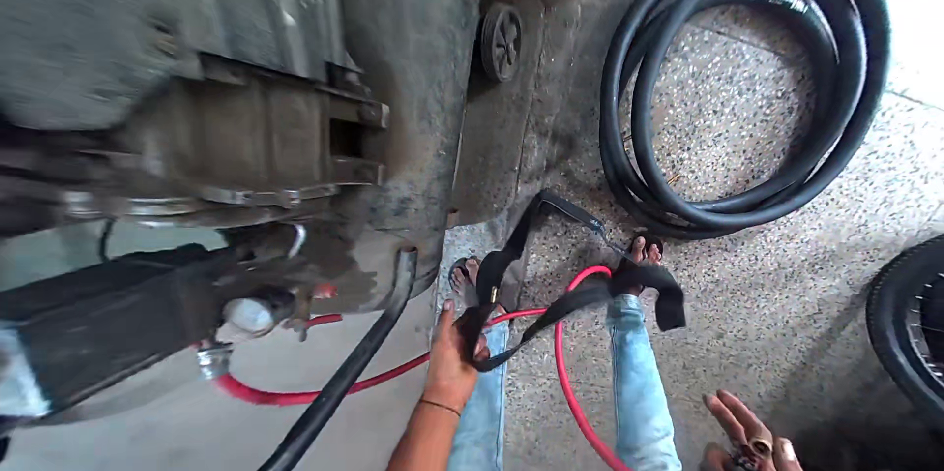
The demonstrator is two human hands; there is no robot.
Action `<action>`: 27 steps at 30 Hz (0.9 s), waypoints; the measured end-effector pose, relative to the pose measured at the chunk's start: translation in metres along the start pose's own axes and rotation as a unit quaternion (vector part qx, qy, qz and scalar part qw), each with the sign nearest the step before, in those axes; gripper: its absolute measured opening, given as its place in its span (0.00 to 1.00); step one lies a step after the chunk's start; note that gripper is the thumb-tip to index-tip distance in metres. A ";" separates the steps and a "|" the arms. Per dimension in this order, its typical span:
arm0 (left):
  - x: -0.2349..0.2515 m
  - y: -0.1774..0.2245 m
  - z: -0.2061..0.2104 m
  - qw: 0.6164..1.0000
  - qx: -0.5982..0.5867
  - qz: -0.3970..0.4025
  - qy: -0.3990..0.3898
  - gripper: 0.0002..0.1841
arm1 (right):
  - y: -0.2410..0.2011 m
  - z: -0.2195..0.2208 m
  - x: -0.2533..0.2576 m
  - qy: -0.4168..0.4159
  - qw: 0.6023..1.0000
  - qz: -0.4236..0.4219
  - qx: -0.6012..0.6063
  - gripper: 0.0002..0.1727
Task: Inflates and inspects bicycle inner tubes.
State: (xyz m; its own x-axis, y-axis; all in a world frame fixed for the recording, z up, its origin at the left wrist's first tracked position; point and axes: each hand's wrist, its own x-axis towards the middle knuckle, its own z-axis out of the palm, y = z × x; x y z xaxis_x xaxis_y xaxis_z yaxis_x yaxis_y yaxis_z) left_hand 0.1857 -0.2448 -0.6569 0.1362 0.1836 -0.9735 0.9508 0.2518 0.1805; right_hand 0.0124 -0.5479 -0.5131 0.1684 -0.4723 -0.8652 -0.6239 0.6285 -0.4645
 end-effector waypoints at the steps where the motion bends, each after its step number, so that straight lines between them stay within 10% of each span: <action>1: -0.015 0.002 0.002 1.000 -0.010 -0.011 0.005 0.27 | -0.002 0.011 -0.004 -0.032 0.999 -0.002 0.020 0.35; 4: -0.043 -0.006 0.012 0.995 -0.074 -0.051 -0.033 0.11 | -0.006 0.046 -0.008 -0.178 0.983 0.015 0.039 0.33; 8: -0.064 -0.020 0.026 0.977 0.070 0.136 -0.151 0.17 | -0.002 0.094 -0.001 -0.278 0.960 0.005 0.030 0.28; 10: -0.076 -0.020 0.035 0.956 0.122 0.208 -0.169 0.32 | 0.000 0.115 0.009 -0.260 0.963 -0.055 -0.044 0.24; 16: -0.084 -0.014 0.059 0.912 0.137 0.296 -0.248 0.15 | 0.007 0.151 0.027 -0.188 0.960 -0.170 -0.116 0.19; 20: -0.090 -0.019 0.067 0.894 0.200 0.336 -0.217 0.27 | 0.008 0.166 0.022 -0.184 0.966 -0.159 -0.085 0.21; 27: -0.098 -0.016 0.084 0.888 0.206 0.389 -0.132 0.20 | 0.013 0.173 0.016 -0.178 0.969 -0.169 -0.043 0.25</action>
State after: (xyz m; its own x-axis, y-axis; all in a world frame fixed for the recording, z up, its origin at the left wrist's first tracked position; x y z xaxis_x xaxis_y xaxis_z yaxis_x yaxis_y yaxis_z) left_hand 0.1805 -0.3469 -0.5764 0.8053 -0.0927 -0.5856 0.5542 -0.2333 0.7990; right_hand 0.1388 -0.4401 -0.5657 0.6163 -0.3893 -0.6845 -0.5465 0.4144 -0.7278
